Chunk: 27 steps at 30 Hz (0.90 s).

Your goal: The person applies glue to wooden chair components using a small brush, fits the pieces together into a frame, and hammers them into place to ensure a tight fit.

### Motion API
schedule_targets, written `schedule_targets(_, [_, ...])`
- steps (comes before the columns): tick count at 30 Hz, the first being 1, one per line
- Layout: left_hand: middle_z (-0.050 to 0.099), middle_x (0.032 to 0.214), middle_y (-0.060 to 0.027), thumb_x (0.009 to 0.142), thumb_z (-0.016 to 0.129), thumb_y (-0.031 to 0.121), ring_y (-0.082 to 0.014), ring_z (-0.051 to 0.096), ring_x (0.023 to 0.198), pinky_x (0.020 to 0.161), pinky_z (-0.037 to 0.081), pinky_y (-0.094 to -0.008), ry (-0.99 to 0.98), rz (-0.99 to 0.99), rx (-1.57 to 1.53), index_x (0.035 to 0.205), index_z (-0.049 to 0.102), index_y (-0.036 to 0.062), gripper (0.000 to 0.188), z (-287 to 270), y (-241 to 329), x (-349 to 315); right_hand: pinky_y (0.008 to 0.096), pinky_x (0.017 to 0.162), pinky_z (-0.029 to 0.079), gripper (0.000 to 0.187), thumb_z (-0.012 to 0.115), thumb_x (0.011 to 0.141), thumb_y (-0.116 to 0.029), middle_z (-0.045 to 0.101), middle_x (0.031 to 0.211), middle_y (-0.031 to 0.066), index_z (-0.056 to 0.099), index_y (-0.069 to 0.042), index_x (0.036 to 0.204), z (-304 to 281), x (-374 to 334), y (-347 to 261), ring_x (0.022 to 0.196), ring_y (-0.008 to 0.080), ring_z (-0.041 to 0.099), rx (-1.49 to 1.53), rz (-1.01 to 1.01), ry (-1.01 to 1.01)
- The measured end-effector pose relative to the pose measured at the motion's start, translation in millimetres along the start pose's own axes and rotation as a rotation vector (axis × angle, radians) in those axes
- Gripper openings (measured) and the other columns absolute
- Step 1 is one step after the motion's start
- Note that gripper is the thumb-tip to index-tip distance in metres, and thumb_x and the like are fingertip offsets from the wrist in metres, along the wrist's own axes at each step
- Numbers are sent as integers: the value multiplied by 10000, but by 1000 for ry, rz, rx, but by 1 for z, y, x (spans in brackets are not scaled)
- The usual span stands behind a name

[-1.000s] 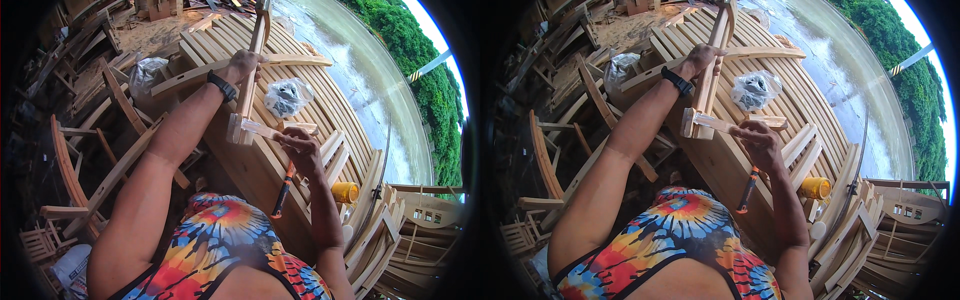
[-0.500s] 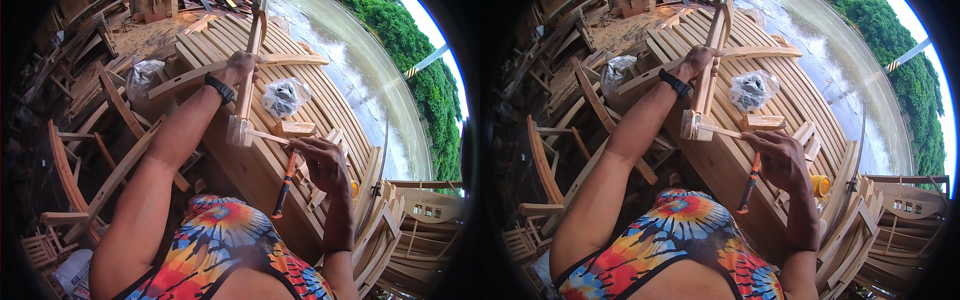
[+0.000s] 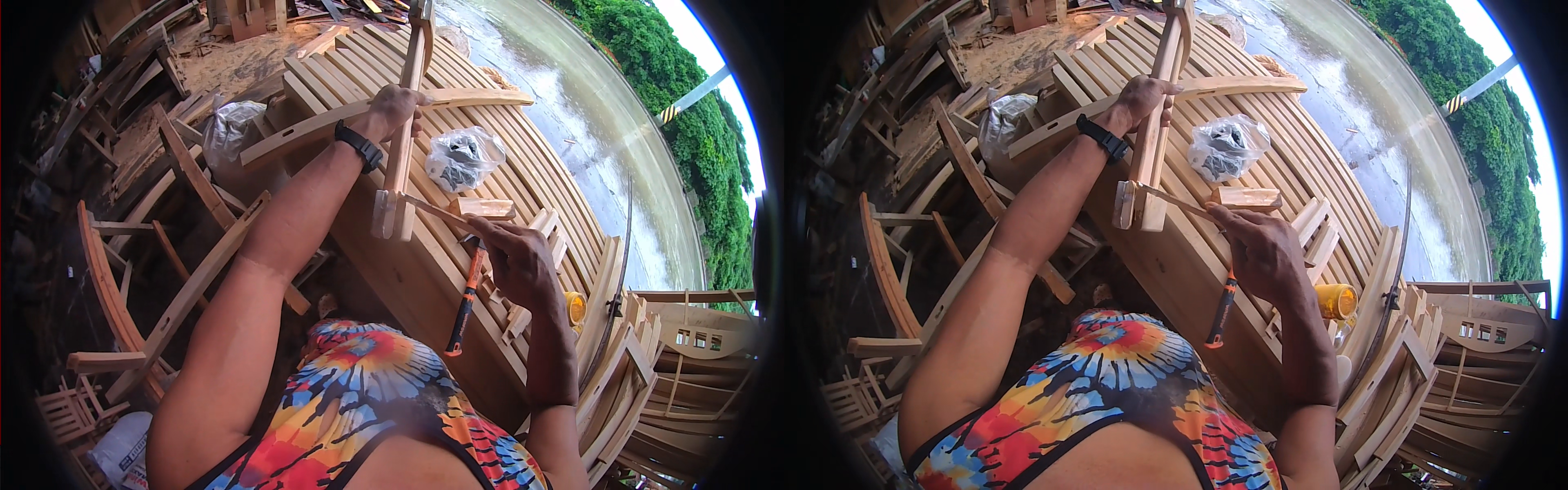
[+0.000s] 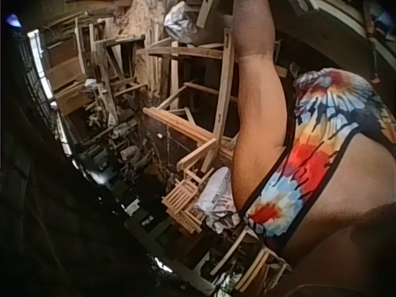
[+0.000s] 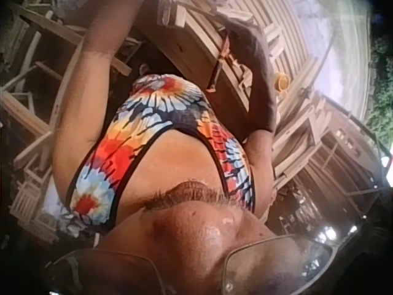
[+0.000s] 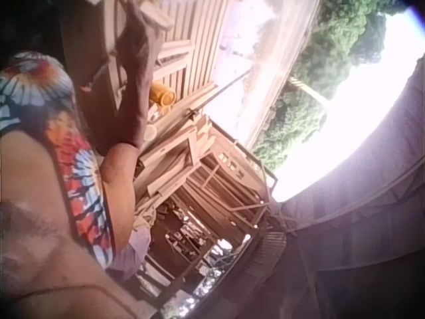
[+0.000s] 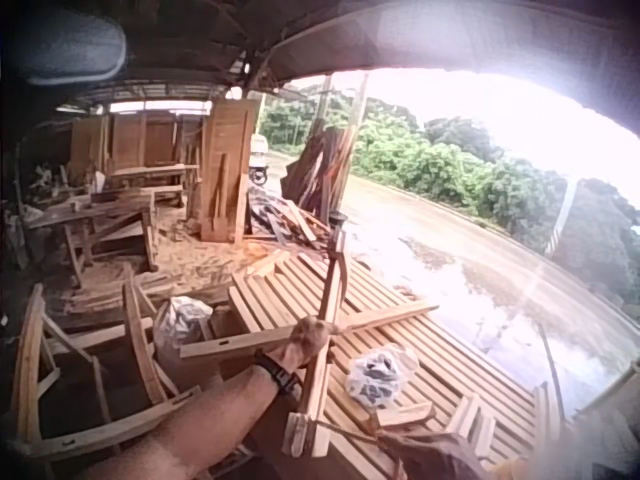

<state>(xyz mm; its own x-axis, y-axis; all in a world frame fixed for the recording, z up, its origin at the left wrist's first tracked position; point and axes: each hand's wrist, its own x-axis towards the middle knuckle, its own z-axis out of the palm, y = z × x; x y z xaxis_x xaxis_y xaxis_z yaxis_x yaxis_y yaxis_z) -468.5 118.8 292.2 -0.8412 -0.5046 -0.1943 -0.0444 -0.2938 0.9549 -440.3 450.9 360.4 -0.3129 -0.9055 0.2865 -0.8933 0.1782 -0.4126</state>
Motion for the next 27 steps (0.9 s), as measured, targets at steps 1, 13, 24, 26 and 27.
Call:
schedule_targets(1, [572, 680, -58, 936, 716, 217, -193, 590, 522, 530, 564, -355, -1, -1, 1, 864, 602, 8, 249, 0, 0, 1, 454, 723, 556, 386, 620, 890, 9, 764, 1026, 179, 732, -92, 1245, 0, -1, -1, 842, 375, 723, 0, 1, 0])
schedule_targets(13, [569, 670, -58, 938, 712, 208, -193, 585, 523, 531, 555, -349, 21, -16, 27, 817, 589, 25, 251, 1, 1, -1, 418, 749, 587, 485, 642, 800, 87, 750, 1066, 230, 716, -61, 1256, 1, -27, -20, 865, 382, 747, 67, 52, -86])
schedule_targets(24, [553, 655, -55, 935, 723, 204, -187, 571, 505, 524, 545, -350, 21, -9, 23, 805, 578, 29, 261, 6, 2, -3, 416, 853, 572, 431, 653, 810, 72, 738, 1141, 107, 764, -121, 1179, 1, -28, 5, 997, 304, 693, 60, -13, 44])
schedule_targets(26, [557, 657, -56, 935, 723, 207, -186, 571, 506, 525, 546, -350, 25, -8, 12, 806, 579, 31, 262, 4, 1, -1, 418, 871, 562, 445, 657, 802, 70, 731, 1152, 100, 766, -131, 1184, 5, -25, 11, 1007, 304, 680, 52, -47, 43])
schedule_targets(27, [560, 659, -57, 935, 724, 210, -184, 570, 506, 527, 546, -350, 29, -7, 0, 807, 579, 32, 262, 3, 1, 0, 421, 890, 552, 460, 661, 793, 67, 725, 1163, 93, 769, -142, 1188, 6, -23, 13, 1017, 304, 667, 43, -79, 42])
